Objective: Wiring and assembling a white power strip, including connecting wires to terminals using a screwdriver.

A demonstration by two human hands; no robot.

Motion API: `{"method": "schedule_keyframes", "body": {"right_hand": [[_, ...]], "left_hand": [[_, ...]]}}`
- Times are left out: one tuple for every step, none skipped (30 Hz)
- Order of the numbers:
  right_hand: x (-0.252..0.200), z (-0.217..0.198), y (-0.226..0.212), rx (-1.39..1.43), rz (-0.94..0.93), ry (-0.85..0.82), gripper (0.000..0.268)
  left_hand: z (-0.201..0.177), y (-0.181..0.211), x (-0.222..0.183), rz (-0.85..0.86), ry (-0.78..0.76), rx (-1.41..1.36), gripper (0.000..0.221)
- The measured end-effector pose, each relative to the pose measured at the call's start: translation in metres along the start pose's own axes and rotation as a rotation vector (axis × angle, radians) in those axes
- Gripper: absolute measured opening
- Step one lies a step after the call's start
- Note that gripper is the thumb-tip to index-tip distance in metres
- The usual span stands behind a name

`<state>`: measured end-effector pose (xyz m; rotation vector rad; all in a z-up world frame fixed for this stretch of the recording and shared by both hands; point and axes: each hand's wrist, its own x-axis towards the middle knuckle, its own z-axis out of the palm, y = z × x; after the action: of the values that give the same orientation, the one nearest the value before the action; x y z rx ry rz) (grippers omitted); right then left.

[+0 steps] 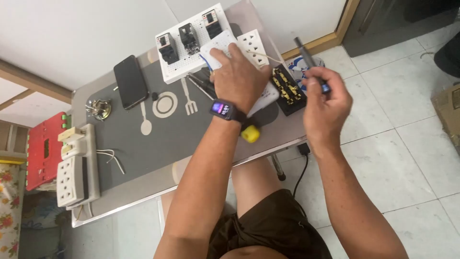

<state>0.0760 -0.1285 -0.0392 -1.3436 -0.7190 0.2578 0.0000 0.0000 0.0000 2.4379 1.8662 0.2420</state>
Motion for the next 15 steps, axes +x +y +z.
{"method": "schedule_keyframes", "body": {"right_hand": [[0.002,-0.002,0.000,-0.001,0.002,-0.007,0.017],[0.003,-0.003,0.000,-0.023,0.050,-0.024,0.018],[0.003,0.000,-0.001,-0.040,0.096,-0.045,0.020],[0.003,0.000,0.003,-0.037,0.096,-0.057,0.020],[0.003,0.001,0.006,-0.019,0.055,-0.059,0.020],[0.003,0.002,0.008,0.000,0.015,-0.060,0.019],[0.002,0.002,0.008,0.003,0.011,-0.066,0.019],[0.001,0.003,0.007,-0.019,0.018,-0.062,0.020],[0.000,0.002,0.006,-0.044,0.024,-0.055,0.020],[-0.001,0.002,0.006,-0.045,0.018,-0.057,0.020],[-0.001,0.003,0.007,-0.052,0.016,-0.055,0.020],[-0.002,0.004,0.007,-0.059,0.014,-0.052,0.020],[-0.002,0.005,0.009,-0.064,0.008,-0.059,0.020],[-0.002,0.006,0.010,-0.047,0.007,-0.048,0.019],[-0.003,0.009,0.011,-0.031,0.005,-0.042,0.019]], "left_hand": [[0.002,-0.001,0.001,-0.007,-0.002,-0.001,0.082],[0.005,-0.002,0.001,-0.021,0.021,-0.110,0.079],[0.005,-0.007,0.002,-0.041,0.049,-0.216,0.078],[-0.004,-0.011,0.001,-0.053,0.052,-0.215,0.078],[-0.015,-0.016,0.001,-0.042,-0.040,-0.305,0.076],[-0.026,-0.021,0.000,-0.030,-0.132,-0.395,0.075],[-0.032,-0.030,0.006,-0.034,-0.126,-0.397,0.075],[-0.039,-0.040,0.011,-0.053,-0.147,-0.501,0.085],[-0.045,-0.048,0.016,-0.068,-0.169,-0.608,0.096],[-0.063,-0.061,0.011,-0.068,-0.164,-0.613,0.096],[-0.080,-0.073,0.007,-0.080,-0.193,-0.750,0.096],[-0.097,-0.087,0.004,-0.092,-0.222,-0.888,0.096],[-0.107,-0.110,0.001,-0.096,-0.220,-0.898,0.096],[-0.116,-0.133,-0.002,0.136,-0.235,-0.894,0.063],[-0.125,-0.159,-0.006,0.363,-0.244,-0.884,0.034]]}}
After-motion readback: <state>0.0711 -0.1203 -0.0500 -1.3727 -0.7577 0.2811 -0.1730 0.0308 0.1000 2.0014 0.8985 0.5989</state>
